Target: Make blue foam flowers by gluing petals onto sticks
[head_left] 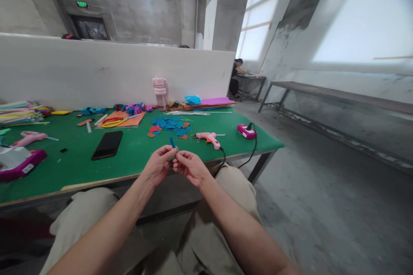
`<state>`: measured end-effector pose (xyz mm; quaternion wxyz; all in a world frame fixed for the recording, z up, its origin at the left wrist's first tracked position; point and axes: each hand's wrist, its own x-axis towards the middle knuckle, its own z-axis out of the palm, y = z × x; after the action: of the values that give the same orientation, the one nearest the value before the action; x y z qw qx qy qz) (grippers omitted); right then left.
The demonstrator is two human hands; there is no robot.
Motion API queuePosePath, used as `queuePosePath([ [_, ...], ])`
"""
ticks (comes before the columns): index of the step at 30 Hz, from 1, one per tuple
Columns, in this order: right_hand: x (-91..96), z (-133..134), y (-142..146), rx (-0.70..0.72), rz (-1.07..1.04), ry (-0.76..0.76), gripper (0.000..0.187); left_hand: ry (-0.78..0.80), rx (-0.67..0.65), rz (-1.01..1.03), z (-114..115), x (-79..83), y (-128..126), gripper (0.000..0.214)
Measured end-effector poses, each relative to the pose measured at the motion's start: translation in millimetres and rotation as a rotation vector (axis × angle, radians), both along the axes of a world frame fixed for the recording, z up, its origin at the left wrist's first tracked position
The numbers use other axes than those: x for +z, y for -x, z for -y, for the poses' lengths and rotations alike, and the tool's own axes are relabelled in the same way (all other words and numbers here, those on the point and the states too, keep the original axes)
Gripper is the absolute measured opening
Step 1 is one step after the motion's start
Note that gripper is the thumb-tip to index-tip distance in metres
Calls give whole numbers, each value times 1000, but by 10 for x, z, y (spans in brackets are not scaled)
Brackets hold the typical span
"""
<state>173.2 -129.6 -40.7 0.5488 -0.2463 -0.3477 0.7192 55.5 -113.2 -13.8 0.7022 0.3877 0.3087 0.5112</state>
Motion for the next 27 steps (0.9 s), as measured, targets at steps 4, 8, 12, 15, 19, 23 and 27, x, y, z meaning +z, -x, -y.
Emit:
queuePosePath([
  [4, -8, 11, 7, -42, 88, -33, 22, -46, 27, -27, -1, -9, -5, 19],
  [8, 8, 7, -2, -130, 222, -143, 21, -212, 90, -93, 15, 3, -7, 16],
  [12, 77, 1, -60, -245, 291, -314, 14, -406, 114, -270, 63, 88, 19, 21],
  [15, 109, 4, -109, -277, 303, -368, 10, -489, 134, -447, 92, 145, 49, 24],
  [19, 78, 6, -124, -214, 235, -308, 11, -518, 146, -544, 99, 152, 58, 22],
  [23, 23, 9, -96, -169, 204, -259, 14, -509, 167, -508, 97, 121, 23, 19],
  [27, 1, 14, -66, -136, 238, -233, 18, -431, 162, -448, 114, 122, -8, 19],
])
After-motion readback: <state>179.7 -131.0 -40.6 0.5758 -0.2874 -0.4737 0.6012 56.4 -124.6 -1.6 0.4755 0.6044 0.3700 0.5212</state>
